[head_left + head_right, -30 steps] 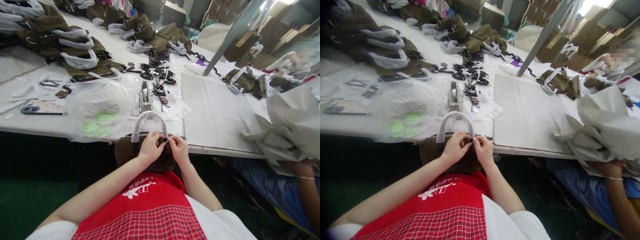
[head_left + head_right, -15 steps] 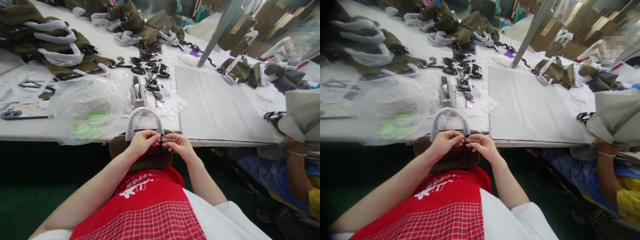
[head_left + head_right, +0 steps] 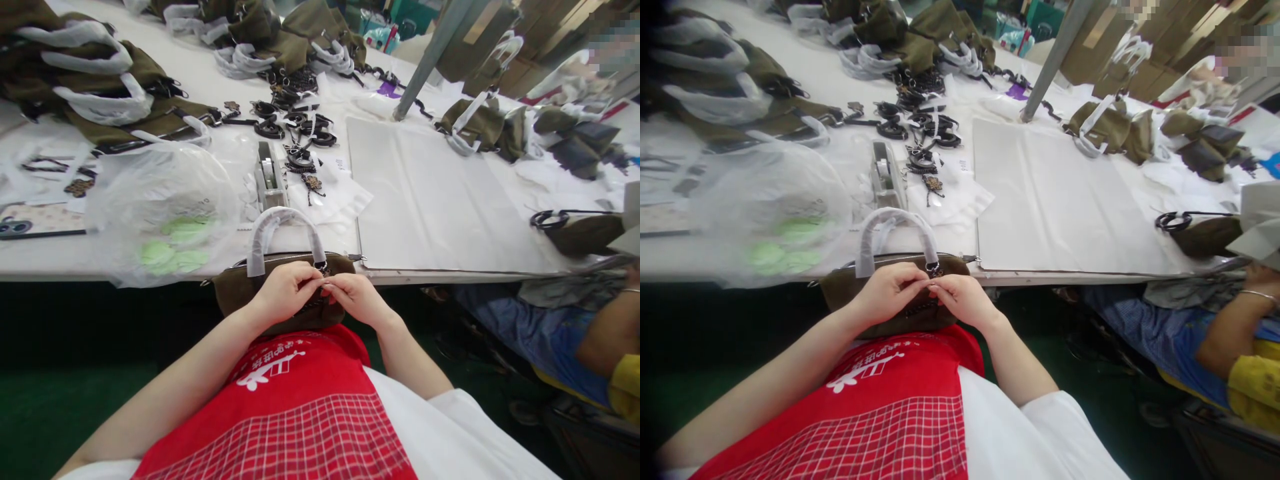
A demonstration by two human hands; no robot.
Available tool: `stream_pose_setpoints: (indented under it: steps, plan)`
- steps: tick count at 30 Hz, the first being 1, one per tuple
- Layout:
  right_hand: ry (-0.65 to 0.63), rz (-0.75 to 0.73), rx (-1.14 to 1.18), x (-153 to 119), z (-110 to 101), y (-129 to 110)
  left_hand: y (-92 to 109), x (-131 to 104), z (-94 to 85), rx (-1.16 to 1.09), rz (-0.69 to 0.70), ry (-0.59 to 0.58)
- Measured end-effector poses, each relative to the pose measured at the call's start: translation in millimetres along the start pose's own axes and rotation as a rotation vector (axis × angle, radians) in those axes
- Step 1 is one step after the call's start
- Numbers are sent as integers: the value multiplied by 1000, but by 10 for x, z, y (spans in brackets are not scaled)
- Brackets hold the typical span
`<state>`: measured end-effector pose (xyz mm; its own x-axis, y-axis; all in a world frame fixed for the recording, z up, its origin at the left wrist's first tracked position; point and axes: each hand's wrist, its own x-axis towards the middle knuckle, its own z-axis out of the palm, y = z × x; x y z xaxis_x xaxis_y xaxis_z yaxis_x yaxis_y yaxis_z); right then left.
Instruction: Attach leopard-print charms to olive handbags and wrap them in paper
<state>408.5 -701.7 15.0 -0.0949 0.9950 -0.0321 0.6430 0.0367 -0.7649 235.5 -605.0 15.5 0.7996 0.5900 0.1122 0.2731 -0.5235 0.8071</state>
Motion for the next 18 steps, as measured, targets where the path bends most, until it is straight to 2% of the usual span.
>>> stream_pose_setpoints:
  steps: [4,11,18]
  plan:
    - [0,-43,-25,-3,-6,22,2,5,-16,6,29,-17]
    - [-34,-79,-120,-4,-1,40,8,21,-51,6,2,-90]
    - [-31,-100,-169,6,-19,2,-64,3,4,-164,-76,-49]
